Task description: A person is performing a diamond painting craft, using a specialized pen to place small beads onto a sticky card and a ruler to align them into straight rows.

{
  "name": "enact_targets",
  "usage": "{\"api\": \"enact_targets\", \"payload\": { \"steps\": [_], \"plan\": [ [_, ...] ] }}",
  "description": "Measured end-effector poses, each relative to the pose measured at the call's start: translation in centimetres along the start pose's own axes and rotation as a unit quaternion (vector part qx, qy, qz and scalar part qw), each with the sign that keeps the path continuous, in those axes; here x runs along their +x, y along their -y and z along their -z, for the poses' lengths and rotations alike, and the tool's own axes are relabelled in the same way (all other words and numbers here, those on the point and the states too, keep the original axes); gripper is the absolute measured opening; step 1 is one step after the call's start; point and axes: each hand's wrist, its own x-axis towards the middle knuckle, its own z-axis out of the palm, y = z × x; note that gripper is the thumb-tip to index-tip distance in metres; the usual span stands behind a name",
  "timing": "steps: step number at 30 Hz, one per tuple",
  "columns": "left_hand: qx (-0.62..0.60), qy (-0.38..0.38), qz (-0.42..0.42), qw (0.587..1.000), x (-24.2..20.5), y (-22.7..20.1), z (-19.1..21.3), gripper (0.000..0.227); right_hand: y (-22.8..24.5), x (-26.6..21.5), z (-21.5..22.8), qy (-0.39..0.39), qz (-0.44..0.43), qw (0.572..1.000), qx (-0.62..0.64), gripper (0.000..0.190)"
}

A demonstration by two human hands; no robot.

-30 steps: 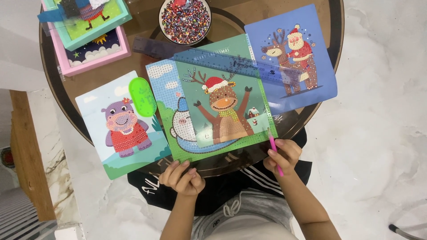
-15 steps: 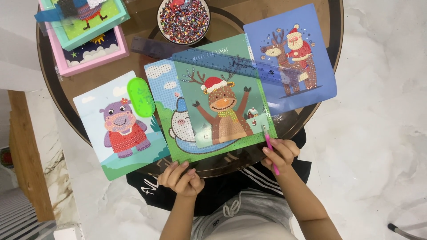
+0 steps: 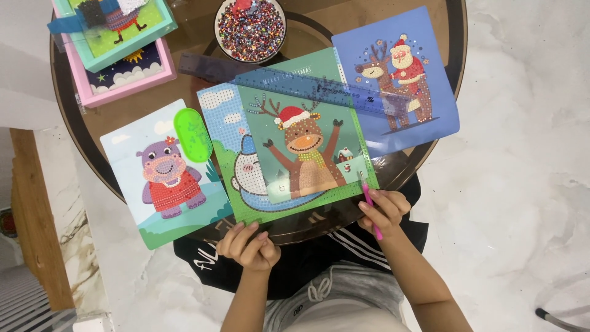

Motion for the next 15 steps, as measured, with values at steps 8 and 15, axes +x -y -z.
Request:
{"api": "enact_targets", "payload": {
  "steps": [8, 15],
  "plan": [
    [0.002, -0.015, -0.005, 1.000, 0.6, -0.2, -0.2, 0.010, -0.2, 0.8, -1.2, -0.056, 0.020, 0.998, 0.004, 0.047],
    [0.026, 0.016, -0.019, 0.999, 2.3, -1.0, 0.0, 0.035, -0.1, 1.5, -1.7, -0.080, 0.016, 0.997, 0.016, 0.053]
  ]
}}
